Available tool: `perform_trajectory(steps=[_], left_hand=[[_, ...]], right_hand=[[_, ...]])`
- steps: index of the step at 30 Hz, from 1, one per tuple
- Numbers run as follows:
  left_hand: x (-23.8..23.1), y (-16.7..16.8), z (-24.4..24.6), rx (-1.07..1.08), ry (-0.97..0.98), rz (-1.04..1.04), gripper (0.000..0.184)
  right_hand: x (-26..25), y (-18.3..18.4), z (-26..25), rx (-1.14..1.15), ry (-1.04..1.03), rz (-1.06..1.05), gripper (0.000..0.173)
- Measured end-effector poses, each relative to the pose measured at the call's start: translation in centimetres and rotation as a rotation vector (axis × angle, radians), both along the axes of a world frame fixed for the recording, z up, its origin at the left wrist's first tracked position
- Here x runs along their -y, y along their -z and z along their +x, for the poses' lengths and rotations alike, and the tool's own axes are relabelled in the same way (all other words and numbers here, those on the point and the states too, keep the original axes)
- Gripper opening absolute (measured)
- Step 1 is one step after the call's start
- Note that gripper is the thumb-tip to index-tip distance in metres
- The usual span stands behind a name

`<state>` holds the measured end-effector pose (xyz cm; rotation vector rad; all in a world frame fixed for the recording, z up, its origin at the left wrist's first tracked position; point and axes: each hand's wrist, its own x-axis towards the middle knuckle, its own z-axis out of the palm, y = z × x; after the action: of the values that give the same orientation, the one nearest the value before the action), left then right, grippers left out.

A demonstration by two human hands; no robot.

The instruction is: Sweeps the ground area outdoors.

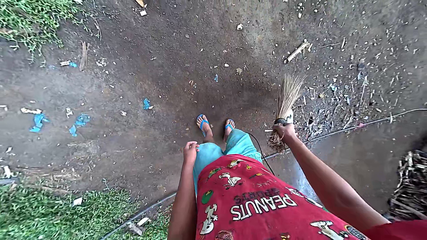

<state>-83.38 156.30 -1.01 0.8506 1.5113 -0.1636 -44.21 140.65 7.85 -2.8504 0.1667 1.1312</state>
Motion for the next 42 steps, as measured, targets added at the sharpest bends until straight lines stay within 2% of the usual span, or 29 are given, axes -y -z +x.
perform_trajectory(steps=[3, 6, 8, 10, 12, 15, 18, 20, 22, 24, 26, 28, 30, 33, 36, 40, 42], left_hand=[[2.4, 0.8, -0.5, 0.008, 0.011, -0.005, 0.033], [4.3, 1.2, -1.9, 0.018, -0.044, 0.046, 0.031], [4.6, 0.7, -2.9, -0.033, -0.075, 0.036, 0.032], [4.5, 0.3, -4.2, -0.06, -0.065, -0.006, 0.034], [4.2, 0.0, -5.5, -0.071, -0.021, -0.033, 0.035], [3.2, -1.1, -6.4, -0.12, 0.012, -0.051, 0.037], [2.4, -1.0, -6.7, -0.148, -0.005, 0.0, 0.037], [2.1, -0.8, -6.2, -0.125, 0.021, 0.008, 0.037], [1.7, -0.4, -5.3, -0.093, 0.057, 0.008, 0.036], [1.6, -0.1, -4.3, -0.059, 0.076, 0.024, 0.035], [1.3, 0.1, -3.0, -0.035, 0.086, 0.038, 0.035], [1.6, 0.5, -2.4, -0.029, 0.104, 0.036, 0.034], [1.8, 1.0, -1.8, -0.036, 0.094, 0.038, 0.032], [2.2, 1.6, -1.2, -0.022, 0.071, 0.07, 0.031], [2.5, 1.6, -1.7, -0.015, 0.11, 0.037, 0.033], [2.5, 0.7, -1.9, -0.092, 0.141, -0.003, 0.034], [2.5, -0.2, -1.8, -0.131, 0.178, -0.013, 0.035]], right_hand=[[-2.1, -3.2, -3.7, -0.148, 0.04, 0.24, 0.027], [-4.8, -7.4, -7.4, -0.568, 0.12, 0.432, 0.031], [-6.5, -7.9, -10.3, -0.848, 0.155, 0.491, 0.034], [-8.6, -6.5, -13.6, -1.087, 0.172, 0.546, 0.032], [-10.1, -3.5, -16.9, -1.318, 0.24, 0.58, 0.027], [-9.9, 1.0, -19.3, -1.598, 0.392, 0.703, 0.033], [-6.9, 2.1, -15.9, -1.508, 0.5, 0.782, 0.04], [-3.8, 1.3, -11.1, -1.204, 0.537, 0.718, 0.036], [-0.8, 0.5, -6.4, -0.782, 0.67, 0.641, 0.026], [2.0, 0.6, -1.7, -0.52, 0.709, 0.604, 0.025], [2.7, 1.0, 1.3, -0.255, 0.61, 0.456, 0.025], [1.7, 0.5, 1.2, 0.017, 0.486, 0.255, 0.042], [2.4, 1.3, 0.5, 0.135, 0.353, 0.185, 0.043], [4.0, -0.8, -0.5, 0.102, 0.347, 0.335, 0.035], [4.5, -4.4, -1.7, -0.126, 0.295, 0.501, 0.032], [-0.6, -9.5, -5.6, -0.568, 0.128, 0.514, 0.044], [-4.1, -9.5, -8.6, -0.776, 0.088, 0.551, 0.046]])
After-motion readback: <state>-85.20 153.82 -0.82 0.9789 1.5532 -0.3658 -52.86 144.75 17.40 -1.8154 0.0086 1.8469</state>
